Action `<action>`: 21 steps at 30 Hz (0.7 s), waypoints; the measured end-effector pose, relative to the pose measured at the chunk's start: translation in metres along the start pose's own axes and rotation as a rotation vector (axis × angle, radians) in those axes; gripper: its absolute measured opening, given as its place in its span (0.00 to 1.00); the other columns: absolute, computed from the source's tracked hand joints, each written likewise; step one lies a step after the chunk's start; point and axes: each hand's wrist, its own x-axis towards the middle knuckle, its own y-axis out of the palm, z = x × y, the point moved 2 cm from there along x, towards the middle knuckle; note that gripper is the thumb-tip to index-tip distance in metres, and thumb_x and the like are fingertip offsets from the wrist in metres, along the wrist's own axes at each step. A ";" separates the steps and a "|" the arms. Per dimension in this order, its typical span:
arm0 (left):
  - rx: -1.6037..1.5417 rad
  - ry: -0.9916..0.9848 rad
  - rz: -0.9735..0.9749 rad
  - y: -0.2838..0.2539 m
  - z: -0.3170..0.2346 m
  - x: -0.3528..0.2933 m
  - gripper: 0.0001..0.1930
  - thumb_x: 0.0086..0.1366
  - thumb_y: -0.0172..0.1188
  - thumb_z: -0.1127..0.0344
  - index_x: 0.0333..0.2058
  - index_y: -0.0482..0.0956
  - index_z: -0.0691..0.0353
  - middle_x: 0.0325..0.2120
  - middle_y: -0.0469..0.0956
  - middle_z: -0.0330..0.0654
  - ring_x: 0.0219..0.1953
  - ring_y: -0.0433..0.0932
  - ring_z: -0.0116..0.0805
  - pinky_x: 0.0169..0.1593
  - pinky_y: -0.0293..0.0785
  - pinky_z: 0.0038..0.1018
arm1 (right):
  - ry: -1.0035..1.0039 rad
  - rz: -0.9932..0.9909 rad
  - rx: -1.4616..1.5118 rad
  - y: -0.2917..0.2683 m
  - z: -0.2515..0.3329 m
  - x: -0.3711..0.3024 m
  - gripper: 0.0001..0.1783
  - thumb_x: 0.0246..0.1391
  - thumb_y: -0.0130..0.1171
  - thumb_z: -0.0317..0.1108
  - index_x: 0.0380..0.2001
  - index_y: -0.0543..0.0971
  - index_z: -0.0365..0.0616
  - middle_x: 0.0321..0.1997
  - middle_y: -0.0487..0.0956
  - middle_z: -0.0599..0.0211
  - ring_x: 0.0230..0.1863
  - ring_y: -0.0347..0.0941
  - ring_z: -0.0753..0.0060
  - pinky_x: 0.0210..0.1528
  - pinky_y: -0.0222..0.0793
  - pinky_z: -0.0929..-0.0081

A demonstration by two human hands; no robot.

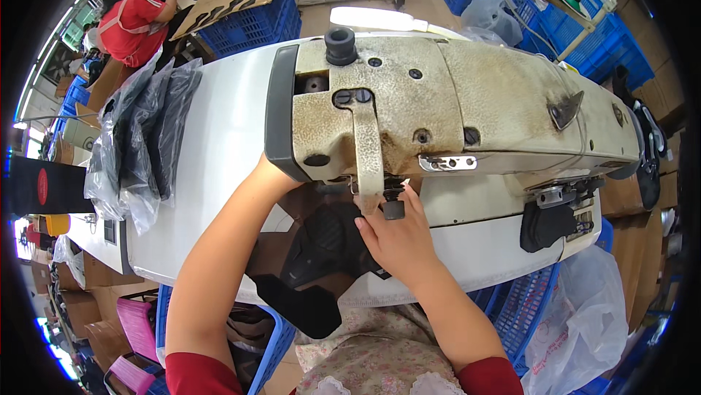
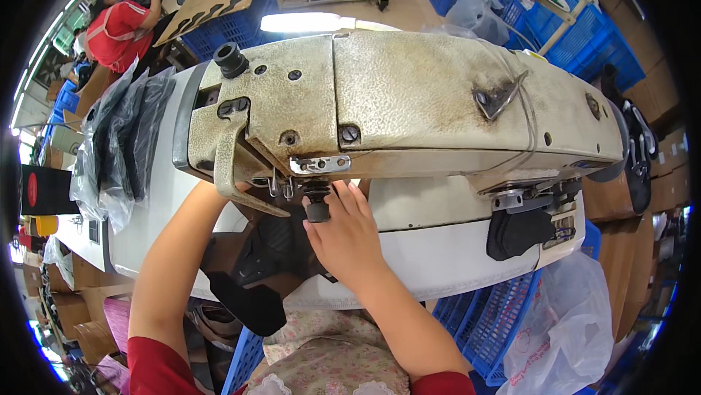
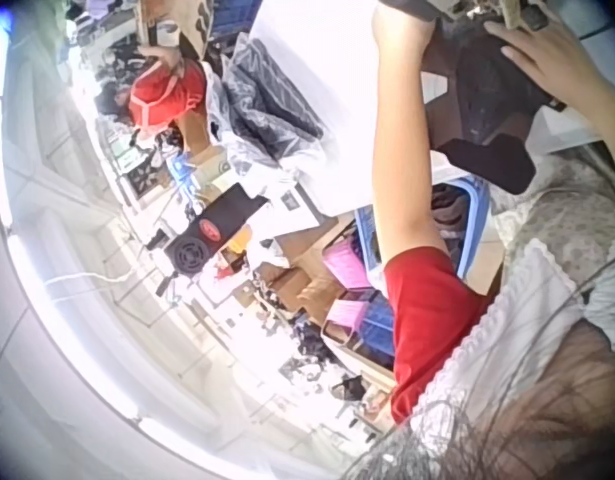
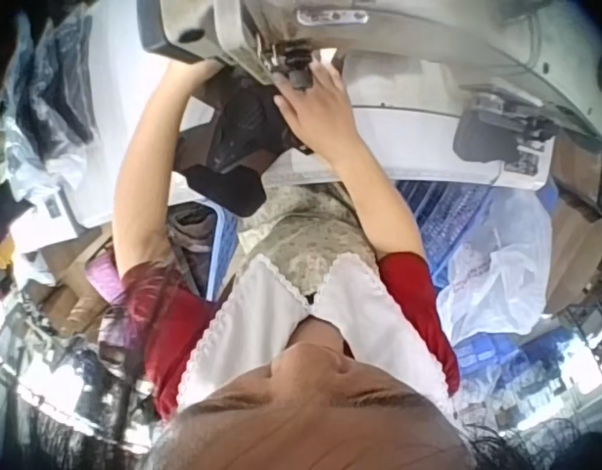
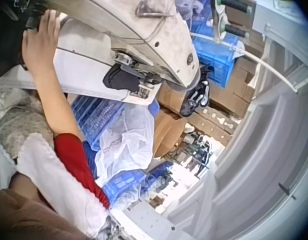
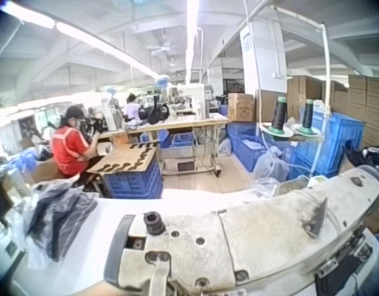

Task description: The person retrieves shoe components from a crate, stitches the pieces together using a sewing machine, and trims excess threads using snips.

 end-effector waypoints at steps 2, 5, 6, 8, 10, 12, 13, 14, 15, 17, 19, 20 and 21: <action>0.047 0.077 0.001 -0.001 0.001 0.001 0.26 0.49 0.69 0.59 0.48 0.76 0.56 0.47 0.76 0.43 0.50 0.73 0.40 0.54 0.68 0.33 | -0.005 -0.006 0.010 0.001 0.000 0.002 0.18 0.51 0.58 0.38 0.45 0.77 0.45 0.47 0.73 0.56 0.58 0.63 0.52 0.65 0.52 0.56; 0.138 0.029 -0.026 0.002 0.004 0.004 0.26 0.48 0.68 0.57 0.47 0.76 0.56 0.46 0.75 0.44 0.49 0.73 0.42 0.54 0.67 0.34 | -0.006 0.003 0.003 -0.001 0.000 0.002 0.18 0.51 0.59 0.37 0.45 0.76 0.44 0.48 0.73 0.57 0.58 0.63 0.52 0.65 0.52 0.56; 0.124 0.028 -0.034 0.000 0.009 0.002 0.25 0.49 0.67 0.57 0.47 0.76 0.56 0.47 0.75 0.44 0.50 0.72 0.42 0.55 0.67 0.35 | -0.011 -0.001 0.009 -0.001 0.001 0.002 0.18 0.50 0.59 0.37 0.45 0.77 0.44 0.48 0.73 0.57 0.58 0.63 0.52 0.65 0.52 0.56; 0.096 0.027 -0.051 -0.004 0.016 0.000 0.24 0.50 0.66 0.58 0.47 0.76 0.56 0.48 0.74 0.45 0.51 0.71 0.43 0.55 0.67 0.36 | -0.015 -0.005 0.014 0.000 0.002 0.002 0.17 0.50 0.59 0.37 0.44 0.77 0.44 0.48 0.73 0.57 0.58 0.63 0.52 0.65 0.52 0.56; 0.088 0.054 -0.045 -0.004 0.012 -0.001 0.24 0.51 0.65 0.59 0.48 0.75 0.56 0.49 0.74 0.45 0.51 0.71 0.43 0.55 0.67 0.36 | -0.008 -0.009 0.037 0.001 0.000 0.002 0.17 0.49 0.60 0.36 0.44 0.76 0.44 0.49 0.73 0.56 0.59 0.62 0.52 0.65 0.52 0.56; 0.231 0.039 0.006 -0.003 0.008 0.000 0.25 0.52 0.64 0.58 0.49 0.75 0.56 0.49 0.73 0.45 0.52 0.71 0.43 0.56 0.66 0.36 | 0.026 0.001 0.015 -0.001 0.001 -0.001 0.17 0.50 0.59 0.37 0.44 0.76 0.44 0.51 0.73 0.55 0.60 0.62 0.52 0.65 0.51 0.55; 0.741 0.254 0.065 0.000 -0.015 0.001 0.24 0.53 0.64 0.58 0.50 0.75 0.56 0.50 0.73 0.46 0.52 0.70 0.44 0.57 0.65 0.36 | 0.057 0.013 -0.007 -0.002 0.003 -0.002 0.17 0.50 0.59 0.37 0.44 0.76 0.45 0.52 0.72 0.54 0.61 0.61 0.51 0.66 0.50 0.54; 0.738 0.257 0.071 0.001 -0.009 0.001 0.24 0.53 0.64 0.58 0.50 0.75 0.56 0.50 0.73 0.46 0.52 0.70 0.44 0.57 0.65 0.36 | 0.064 0.012 -0.009 -0.004 0.006 -0.004 0.17 0.50 0.59 0.37 0.44 0.76 0.45 0.52 0.72 0.54 0.61 0.61 0.51 0.66 0.50 0.54; 0.832 0.331 0.000 -0.002 -0.004 -0.003 0.23 0.53 0.64 0.58 0.48 0.76 0.55 0.49 0.73 0.46 0.52 0.70 0.45 0.56 0.65 0.37 | 0.092 0.040 -0.022 -0.006 0.011 -0.006 0.17 0.50 0.58 0.38 0.44 0.77 0.45 0.53 0.72 0.54 0.62 0.61 0.51 0.66 0.49 0.52; 0.947 0.415 -0.088 -0.008 0.001 -0.012 0.19 0.53 0.63 0.61 0.45 0.78 0.57 0.46 0.75 0.46 0.50 0.72 0.46 0.54 0.67 0.38 | 0.124 0.065 -0.033 -0.006 0.014 -0.006 0.17 0.50 0.58 0.39 0.43 0.77 0.45 0.54 0.71 0.53 0.62 0.61 0.51 0.66 0.48 0.51; 0.868 0.319 -0.087 -0.004 0.006 -0.019 0.18 0.53 0.62 0.62 0.44 0.78 0.58 0.45 0.76 0.46 0.49 0.72 0.46 0.53 0.67 0.38 | 0.076 0.024 -0.013 -0.005 0.009 -0.007 0.16 0.50 0.57 0.40 0.42 0.78 0.45 0.55 0.70 0.56 0.62 0.60 0.53 0.67 0.46 0.49; 0.792 0.216 -0.095 -0.004 0.008 -0.024 0.17 0.54 0.62 0.64 0.44 0.78 0.59 0.43 0.77 0.46 0.49 0.73 0.46 0.53 0.68 0.37 | 0.082 0.023 -0.012 -0.007 0.005 -0.006 0.16 0.50 0.57 0.40 0.42 0.78 0.45 0.55 0.70 0.56 0.62 0.60 0.53 0.67 0.46 0.49; 0.796 0.160 -0.104 -0.001 0.006 -0.028 0.17 0.54 0.61 0.67 0.44 0.77 0.61 0.43 0.78 0.46 0.48 0.75 0.45 0.51 0.70 0.36 | 0.056 0.053 -0.039 -0.011 -0.002 -0.003 0.17 0.50 0.57 0.39 0.42 0.78 0.45 0.56 0.70 0.58 0.62 0.60 0.54 0.67 0.46 0.48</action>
